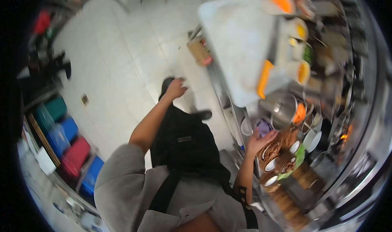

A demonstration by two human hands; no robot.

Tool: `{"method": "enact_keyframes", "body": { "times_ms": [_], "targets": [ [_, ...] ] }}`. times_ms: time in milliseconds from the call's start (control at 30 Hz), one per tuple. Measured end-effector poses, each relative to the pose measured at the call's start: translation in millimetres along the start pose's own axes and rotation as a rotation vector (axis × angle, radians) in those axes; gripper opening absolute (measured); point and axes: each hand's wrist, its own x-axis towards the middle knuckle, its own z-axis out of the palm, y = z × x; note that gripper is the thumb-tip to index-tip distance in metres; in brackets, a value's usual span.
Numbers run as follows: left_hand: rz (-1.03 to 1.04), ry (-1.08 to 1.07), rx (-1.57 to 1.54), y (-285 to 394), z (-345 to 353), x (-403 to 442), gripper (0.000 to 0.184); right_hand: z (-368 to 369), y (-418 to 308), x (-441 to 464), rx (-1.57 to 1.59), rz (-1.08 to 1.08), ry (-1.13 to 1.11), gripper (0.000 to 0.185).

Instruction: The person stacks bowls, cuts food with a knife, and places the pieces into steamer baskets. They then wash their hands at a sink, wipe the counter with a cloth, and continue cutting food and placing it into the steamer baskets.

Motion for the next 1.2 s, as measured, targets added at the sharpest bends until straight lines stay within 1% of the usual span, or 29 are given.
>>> {"method": "enact_keyframes", "body": {
  "times_ms": [33,67,100,133,200,233,267,333,367,400,433,467,533,567,600,667,733,767,800,867,933,967,1000,1033,1067,1100,1133,1167,1200],
  "targets": [
    [0.115,0.042,-0.01,-5.8,30.4,17.1,0.039,9.2,10.8,5.8,-0.047,-0.05,-0.064,0.069],
    [0.189,-0.024,-0.035,8.6,44.4,27.4,0.036,23.4,21.2,16.6,-0.036,0.022,-0.042,0.071],
    [0.288,-0.024,-0.067,20.7,64.1,35.3,0.034,33.5,28.5,20.8,-0.03,0.106,-0.008,0.074],
    [0.301,-0.086,-0.135,48.1,60.6,37.5,0.034,38.2,31.3,20.3,-0.078,0.074,-0.039,0.074],
    [0.364,-0.142,-0.261,79.6,72.9,51.0,0.035,37.2,39.4,18.4,-0.452,0.07,0.031,0.074],
    [0.393,-0.033,-0.321,90.3,88.7,62.7,0.037,27.1,42.0,16.2,-0.434,0.01,-0.055,0.069],
    [0.425,0.079,-0.37,100.7,101.3,77.9,0.039,24.4,53.4,10.1,-0.36,-0.089,-0.009,0.06],
    [0.492,0.269,-0.442,126.6,78.9,111.3,0.043,14.2,33.0,2.6,-0.271,0.114,-0.171,0.047],
    [0.514,0.326,-0.277,136.4,67.6,137.5,0.047,18.0,28.3,9.2,-0.281,0.113,-0.158,0.047],
    [0.54,0.376,-0.108,143.5,58.7,163.2,0.051,21.2,24.3,12.2,-0.249,0.131,-0.133,0.042],
    [0.543,0.398,0.03,149.5,50.6,186.6,0.055,22.4,22.9,12.5,-0.214,0.152,-0.103,0.037],
    [0.548,0.425,0.17,156.4,46.1,208.4,0.059,21.0,26.6,14.6,-0.215,0.165,-0.079,0.037],
    [0.578,0.416,0.36,167.4,61.0,243.1,0.066,15.9,41.9,23.4,-0.249,0.282,-0.112,0.03],
    [0.607,0.418,0.419,171.5,69.0,255.0,0.066,18.7,47.7,27.7,-0.123,0.305,-0.021,0.026],
    [0.632,0.423,0.433,168.5,77.2,261.0,0.066,25.4,40.9,28.6,-0.109,0.333,0.023,0.026],
    [0.702,0.427,0.413,165.1,88.6,266.4,0.066,32.8,19.5,27.7,0.45,0.418,0.112,0.042],
    [0.762,0.419,0.383,157.3,92.7,265.0,0.066,26.2,48.9,18.0,0.092,0.207,-0.083,0.063],
    [0.77,0.411,0.363,151.0,93.6,264.6,0.066,20.5,31.9,12.8,-0.05,0.097,-0.102,0.063],
    [0.771,0.417,0.342,141.3,92.1,266.6,0.066,13.7,9.8,3.4,-0.036,0.126,-0.058,0.063],
    [0.752,0.475,0.281,120.8,93.6,268.1,0.066,1.9,-37.5,-11.6,-0.082,0.099,0.041,0.065],
    [0.706,0.606,0.113,88.0,93.3,266.8,0.066,-5.7,-75.9,-18.1,-0.053,0.128,0.023,0.061],
    [0.682,0.671,0.018,67.4,89.8,259.7,0.066,-3.7,-90.2,-17.5,0.155,0.051,-0.046,0.06],
    [0.518,0.408,-0.429,86.7,39.7,196.4,0.056,-6.4,-104.0,-15.5,0.363,-0.026,-0.116,0.059],
    [0.285,0.252,-0.884,109.8,-15.5,128.5,0.046,-5.4,-121.1,4.9,0.266,-0.143,-0.107,0.058],
    [0.229,0.211,-0.996,72.7,-20.2,102.4,0.035,1.4,-137.9,32.0,0.174,-0.258,-0.102,0.056],
    [0.092,0.133,-1.111,75.5,-49.1,50.7,0.034,12.2,-149.7,56.3,0.159,-0.317,-0.051,0.056],
    [0.1,0.095,-1.138,74.2,-62.8,15.5,0.036,22.2,-159.2,77.3,0.142,-0.367,0.006,0.056],
    [0.228,-0.058,-1.203,78.6,-72.1,-9.6,0.034,33.8,-160.4,95.2,0.137,-0.337,-0.011,0.057],
    [0.284,-0.139,-1.181,100.4,-82.3,-28.3,0.034,46.0,-156.2,110.5,0.125,-0.304,-0.021,0.058]
  ]
}}
